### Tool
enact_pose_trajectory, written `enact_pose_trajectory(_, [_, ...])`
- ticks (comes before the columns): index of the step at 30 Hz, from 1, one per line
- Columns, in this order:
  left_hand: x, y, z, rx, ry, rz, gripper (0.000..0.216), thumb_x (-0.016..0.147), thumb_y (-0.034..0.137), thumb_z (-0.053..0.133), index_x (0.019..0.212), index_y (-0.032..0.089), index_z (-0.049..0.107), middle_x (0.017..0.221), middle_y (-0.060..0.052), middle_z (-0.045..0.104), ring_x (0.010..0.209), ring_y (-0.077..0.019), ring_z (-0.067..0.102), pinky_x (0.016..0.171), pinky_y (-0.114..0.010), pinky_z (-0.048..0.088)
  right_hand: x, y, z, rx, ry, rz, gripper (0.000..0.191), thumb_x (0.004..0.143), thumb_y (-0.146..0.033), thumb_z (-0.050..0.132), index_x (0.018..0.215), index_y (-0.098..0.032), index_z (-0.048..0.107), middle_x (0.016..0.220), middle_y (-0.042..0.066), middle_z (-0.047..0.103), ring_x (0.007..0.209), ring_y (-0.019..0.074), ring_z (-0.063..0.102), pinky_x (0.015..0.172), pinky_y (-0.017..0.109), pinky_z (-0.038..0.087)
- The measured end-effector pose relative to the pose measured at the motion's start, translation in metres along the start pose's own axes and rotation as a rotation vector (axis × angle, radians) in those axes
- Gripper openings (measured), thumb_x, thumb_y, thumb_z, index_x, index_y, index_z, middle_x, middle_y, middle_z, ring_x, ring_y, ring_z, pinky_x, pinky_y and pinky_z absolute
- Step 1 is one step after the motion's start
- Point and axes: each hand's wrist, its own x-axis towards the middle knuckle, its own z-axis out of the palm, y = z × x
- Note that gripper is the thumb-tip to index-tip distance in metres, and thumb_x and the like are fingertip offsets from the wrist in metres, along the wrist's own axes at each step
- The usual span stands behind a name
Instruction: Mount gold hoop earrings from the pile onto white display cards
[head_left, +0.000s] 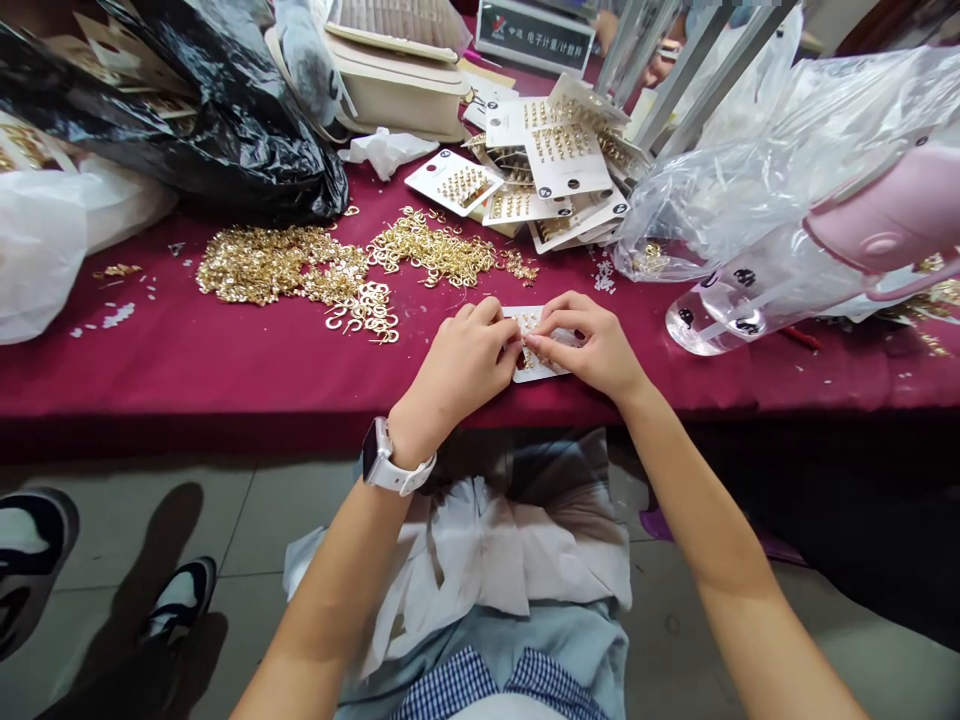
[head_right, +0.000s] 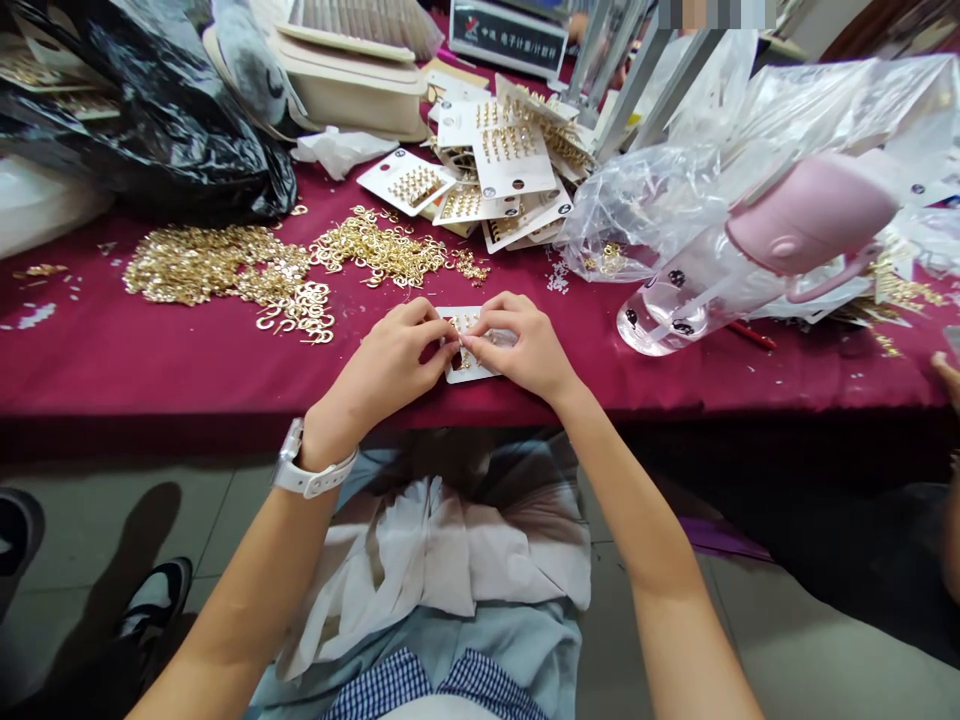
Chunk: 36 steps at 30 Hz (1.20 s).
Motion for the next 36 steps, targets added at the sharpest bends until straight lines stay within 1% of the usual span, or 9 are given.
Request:
enact_pose_trajectory(7, [0.002, 0.0, 0.003, -0.099, 0.021, -0.056, 0.013, 0.086, 0.017, 0.054, 0.084, 0.014, 0.067, 0.092, -0.008, 0.057, 0.09, -0.0211, 0.056, 0.08, -0.034, 0.046, 0.002, -0.002, -0.001, 0.008, -0.026, 0.028, 0.011, 0.074, -0.03, 0.069, 0.067, -0.022, 0.069, 0.085, 0.002, 0.063, 0.085, 0.0189, 0.055, 0.086, 0.037, 0.042])
enact_pose_trajectory(12, [0.001, 0.003, 0.004, -0.095, 0.04, -0.073, 0.013, 0.086, 0.015, 0.054, 0.083, 0.014, 0.066, 0.091, -0.007, 0.058, 0.086, -0.02, 0.054, 0.079, -0.034, 0.045, 0.003, -0.003, 0.0, -0.002, -0.047, 0.047, 0.009, 0.073, -0.028, 0.069, 0.066, -0.023, 0.068, 0.083, 0.001, 0.063, 0.086, 0.0194, 0.055, 0.086, 0.037, 0.042])
enact_pose_trajectory(15, [0.001, 0.004, 0.005, -0.044, 0.028, -0.073, 0.014, 0.087, 0.016, 0.052, 0.084, 0.014, 0.066, 0.092, -0.008, 0.059, 0.086, -0.0212, 0.054, 0.078, -0.035, 0.044, 0.002, -0.004, 0.001, -0.058, -0.019, -0.009, 0.007, 0.074, -0.026, 0.068, 0.068, -0.024, 0.068, 0.082, 0.001, 0.064, 0.085, 0.0199, 0.054, 0.084, 0.037, 0.043])
enact_pose_trajectory(19, [0.002, 0.004, 0.006, 0.028, 0.026, -0.058, 0.016, 0.089, 0.018, 0.05, 0.087, 0.014, 0.065, 0.094, -0.01, 0.061, 0.088, -0.0233, 0.053, 0.076, -0.036, 0.043, 0.002, -0.008, 0.002, -0.169, -0.003, -0.085, 0.01, 0.077, -0.024, 0.066, 0.067, -0.025, 0.067, 0.08, 0.001, 0.067, 0.085, 0.0215, 0.055, 0.083, 0.039, 0.044])
enact_pose_trajectory(25, [0.003, 0.005, 0.006, 0.081, -0.009, -0.066, 0.015, 0.09, 0.02, 0.052, 0.09, 0.014, 0.066, 0.097, -0.01, 0.062, 0.092, -0.0251, 0.054, 0.074, -0.036, 0.042, 0.009, -0.018, -0.003, -0.181, -0.095, -0.076, 0.012, 0.073, -0.017, 0.067, 0.062, -0.023, 0.065, 0.074, 0.001, 0.068, 0.085, 0.0213, 0.056, 0.083, 0.038, 0.044])
enact_pose_trajectory(28, [0.002, 0.004, 0.006, 0.084, -0.011, -0.059, 0.015, 0.091, 0.02, 0.051, 0.09, 0.014, 0.066, 0.098, -0.009, 0.062, 0.093, -0.0249, 0.055, 0.073, -0.035, 0.041, 0.012, -0.024, -0.005, -0.219, -0.149, -0.006, 0.013, 0.072, -0.015, 0.066, 0.061, -0.022, 0.064, 0.072, 0.001, 0.067, 0.082, 0.0215, 0.056, 0.08, 0.037, 0.044])
enact_pose_trajectory(31, [0.002, 0.003, 0.006, 0.076, -0.001, -0.046, 0.016, 0.091, 0.019, 0.05, 0.09, 0.015, 0.066, 0.098, -0.008, 0.062, 0.091, -0.0234, 0.055, 0.072, -0.034, 0.04, 0.012, -0.028, -0.007, -0.297, -0.178, 0.056, 0.012, 0.073, -0.016, 0.064, 0.063, -0.021, 0.065, 0.075, 0.004, 0.068, 0.084, 0.0233, 0.055, 0.078, 0.039, 0.043])
enact_pose_trajectory(36, [0.003, 0.002, 0.004, 0.068, -0.031, -0.053, 0.016, 0.091, 0.019, 0.05, 0.093, 0.015, 0.066, 0.099, -0.008, 0.063, 0.092, -0.023, 0.055, 0.073, -0.034, 0.039, 0.013, -0.031, -0.014, -0.351, -0.252, 0.022, 0.009, 0.077, -0.018, 0.065, 0.071, -0.021, 0.071, 0.08, 0.005, 0.07, 0.085, 0.0228, 0.055, 0.082, 0.039, 0.042])
